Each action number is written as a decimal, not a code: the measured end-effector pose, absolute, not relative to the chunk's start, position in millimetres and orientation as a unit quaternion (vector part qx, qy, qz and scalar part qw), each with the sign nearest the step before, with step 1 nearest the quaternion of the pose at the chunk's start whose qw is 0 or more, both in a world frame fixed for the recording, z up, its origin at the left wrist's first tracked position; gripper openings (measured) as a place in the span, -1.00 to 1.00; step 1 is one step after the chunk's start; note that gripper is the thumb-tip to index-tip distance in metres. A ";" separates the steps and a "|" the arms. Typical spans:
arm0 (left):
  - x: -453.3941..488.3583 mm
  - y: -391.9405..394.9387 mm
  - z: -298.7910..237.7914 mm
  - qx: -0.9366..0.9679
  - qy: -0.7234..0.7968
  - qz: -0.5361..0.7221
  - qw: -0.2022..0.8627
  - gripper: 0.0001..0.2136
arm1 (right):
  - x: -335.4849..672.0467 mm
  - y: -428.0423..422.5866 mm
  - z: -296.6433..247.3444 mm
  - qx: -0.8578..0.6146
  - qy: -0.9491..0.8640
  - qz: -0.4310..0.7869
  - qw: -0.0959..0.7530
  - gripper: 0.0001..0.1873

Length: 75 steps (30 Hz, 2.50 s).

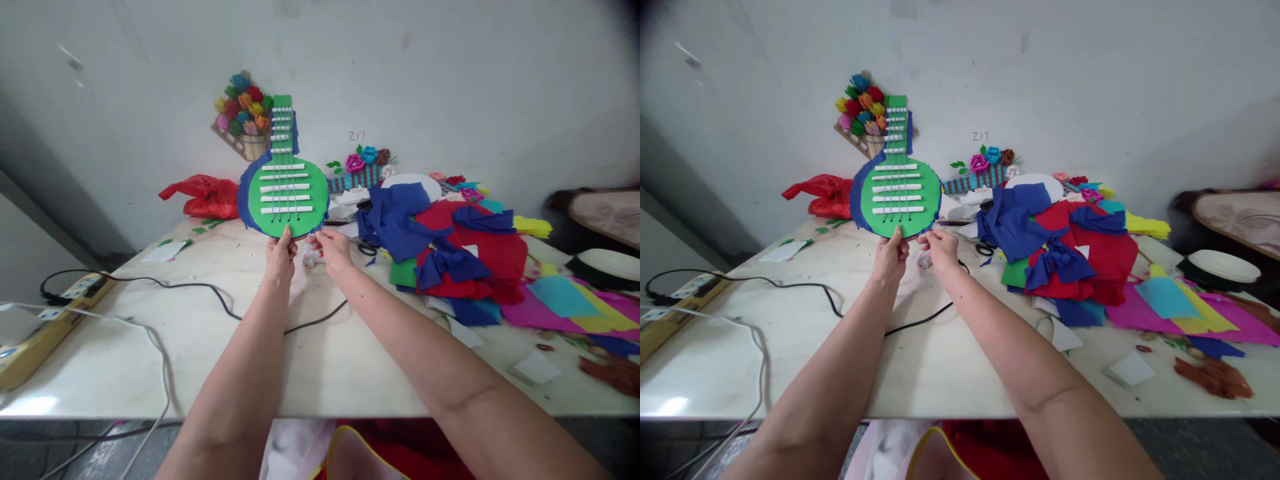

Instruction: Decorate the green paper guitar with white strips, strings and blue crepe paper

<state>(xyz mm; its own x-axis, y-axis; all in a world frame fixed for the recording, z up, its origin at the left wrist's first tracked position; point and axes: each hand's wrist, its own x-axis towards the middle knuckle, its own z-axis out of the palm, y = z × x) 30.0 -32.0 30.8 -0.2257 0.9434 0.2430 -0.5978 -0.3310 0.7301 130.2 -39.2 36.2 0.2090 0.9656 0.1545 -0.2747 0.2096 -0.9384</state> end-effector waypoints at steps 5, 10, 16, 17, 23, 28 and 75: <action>27.5 -33.0 31.0 0.332 0.245 0.736 0.537 -0.65 | 131.3 -39.3 34.1 -0.389 -0.433 0.479 0.657 -0.84; 26.6 -30.9 28.8 0.333 0.241 0.730 0.546 -0.65 | 132.2 -38.9 33.1 -0.382 -0.446 0.472 0.657 -0.80; 28.2 -31.1 28.5 0.334 0.231 0.733 0.545 -0.67 | 131.7 -38.7 34.5 -0.382 -0.427 0.478 0.666 -0.83; 29.1 -31.8 29.3 0.334 0.232 0.735 0.542 -0.67 | 131.7 -38.9 35.1 -0.382 -0.423 0.479 0.668 -0.85; 32.9 -34.7 32.3 0.327 0.244 0.742 0.532 -0.68 | 131.9 -37.8 34.1 -0.395 -0.423 0.468 0.668 -0.85; 30.6 -33.1 29.5 0.320 0.246 0.738 0.540 -0.66 | 131.6 -36.0 29.7 -0.387 -0.443 0.469 0.659 -0.84; 23.2 -30.6 24.8 0.315 0.254 0.712 0.574 -0.68 | 135.9 -36.2 33.1 -0.379 -0.448 0.483 0.649 -0.86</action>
